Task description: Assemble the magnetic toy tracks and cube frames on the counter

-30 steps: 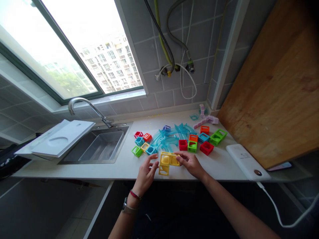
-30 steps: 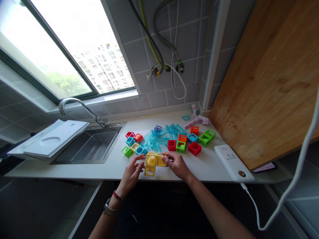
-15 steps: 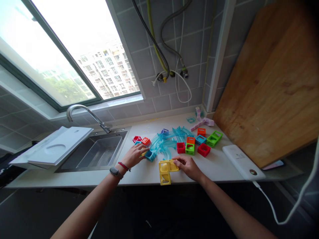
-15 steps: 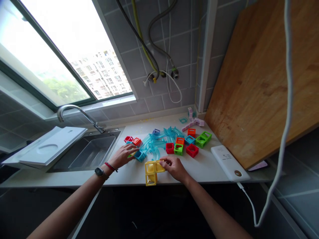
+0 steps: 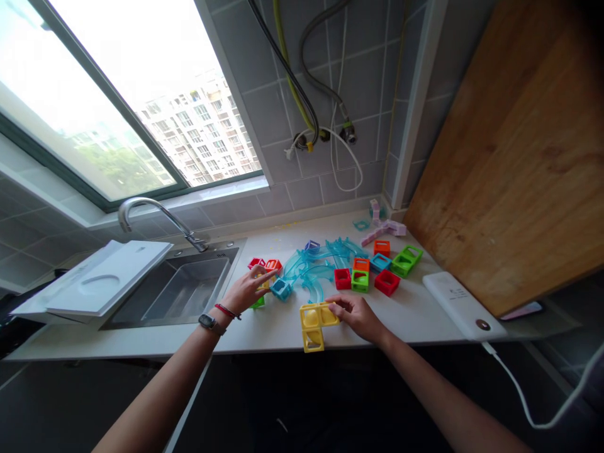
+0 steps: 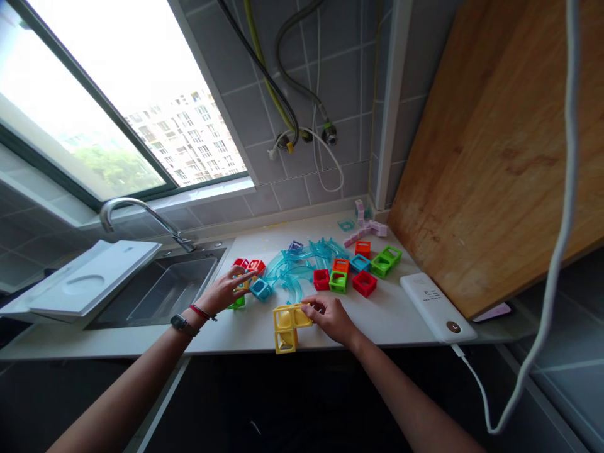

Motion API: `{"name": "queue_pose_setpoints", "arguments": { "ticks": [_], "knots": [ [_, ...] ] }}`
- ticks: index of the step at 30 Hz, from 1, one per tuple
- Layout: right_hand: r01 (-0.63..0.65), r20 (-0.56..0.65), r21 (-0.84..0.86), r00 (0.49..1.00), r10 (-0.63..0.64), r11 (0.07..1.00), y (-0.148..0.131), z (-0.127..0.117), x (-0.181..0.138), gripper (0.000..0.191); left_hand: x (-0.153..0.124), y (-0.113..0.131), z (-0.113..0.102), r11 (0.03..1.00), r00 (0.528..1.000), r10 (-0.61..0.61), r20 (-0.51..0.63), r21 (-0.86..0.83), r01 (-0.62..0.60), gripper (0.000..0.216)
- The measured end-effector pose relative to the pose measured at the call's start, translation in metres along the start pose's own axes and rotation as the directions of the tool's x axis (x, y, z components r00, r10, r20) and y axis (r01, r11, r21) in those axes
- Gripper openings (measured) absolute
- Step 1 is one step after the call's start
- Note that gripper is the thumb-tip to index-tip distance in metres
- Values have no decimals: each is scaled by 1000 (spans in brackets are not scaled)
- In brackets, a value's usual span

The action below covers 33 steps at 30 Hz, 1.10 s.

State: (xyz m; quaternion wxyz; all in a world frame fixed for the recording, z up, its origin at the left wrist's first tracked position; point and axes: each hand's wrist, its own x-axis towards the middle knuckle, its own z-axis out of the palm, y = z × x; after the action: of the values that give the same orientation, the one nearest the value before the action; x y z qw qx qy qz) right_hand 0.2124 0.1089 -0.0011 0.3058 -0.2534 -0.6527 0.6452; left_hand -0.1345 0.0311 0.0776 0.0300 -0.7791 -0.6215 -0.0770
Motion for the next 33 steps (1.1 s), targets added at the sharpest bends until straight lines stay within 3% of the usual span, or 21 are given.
{"name": "queue_pose_setpoints", "arguments": {
  "ticks": [4, 9, 13, 20, 23, 26, 29, 33],
  "knots": [
    [7, 12, -1, 1000, -7, 1000, 2, 0, 0, 45, -2, -2, -6, 1000, 1000, -6, -6, -5, 6, 34],
    [2, 1, -4, 1000, -2, 1000, 4, -1, 1, 45, -3, 0, -6, 989, 982, -126, -144, -90, 114, 48],
    [-3, 2, 0, 1000, 3, 1000, 2, 0, 0, 44, -5, 7, -1, 932, 914, -307, -266, -277, 232, 48],
    [0, 5, -4, 1000, 0, 1000, 2, 0, 0, 44, -9, 17, 20, 831, 804, -460, -378, -502, 240, 46],
    [2, 2, -12, 1000, -2, 1000, 1, 0, 0, 44, -11, 20, 29, 846, 768, -473, -433, -467, 258, 39],
    [7, 0, -28, 1000, -7, 1000, 0, 1, 0, 43, -12, 25, 36, 884, 737, -464, -492, -311, 348, 27],
    [18, -4, -45, 1000, -18, 999, 0, 1, 0, 42, -13, 29, 43, 892, 729, -440, -524, -161, 423, 25],
    [19, -12, -75, 1000, -20, 997, 1, 0, 0, 42, -14, 28, 47, 889, 718, -425, -552, -107, 445, 24]
  ]
}}
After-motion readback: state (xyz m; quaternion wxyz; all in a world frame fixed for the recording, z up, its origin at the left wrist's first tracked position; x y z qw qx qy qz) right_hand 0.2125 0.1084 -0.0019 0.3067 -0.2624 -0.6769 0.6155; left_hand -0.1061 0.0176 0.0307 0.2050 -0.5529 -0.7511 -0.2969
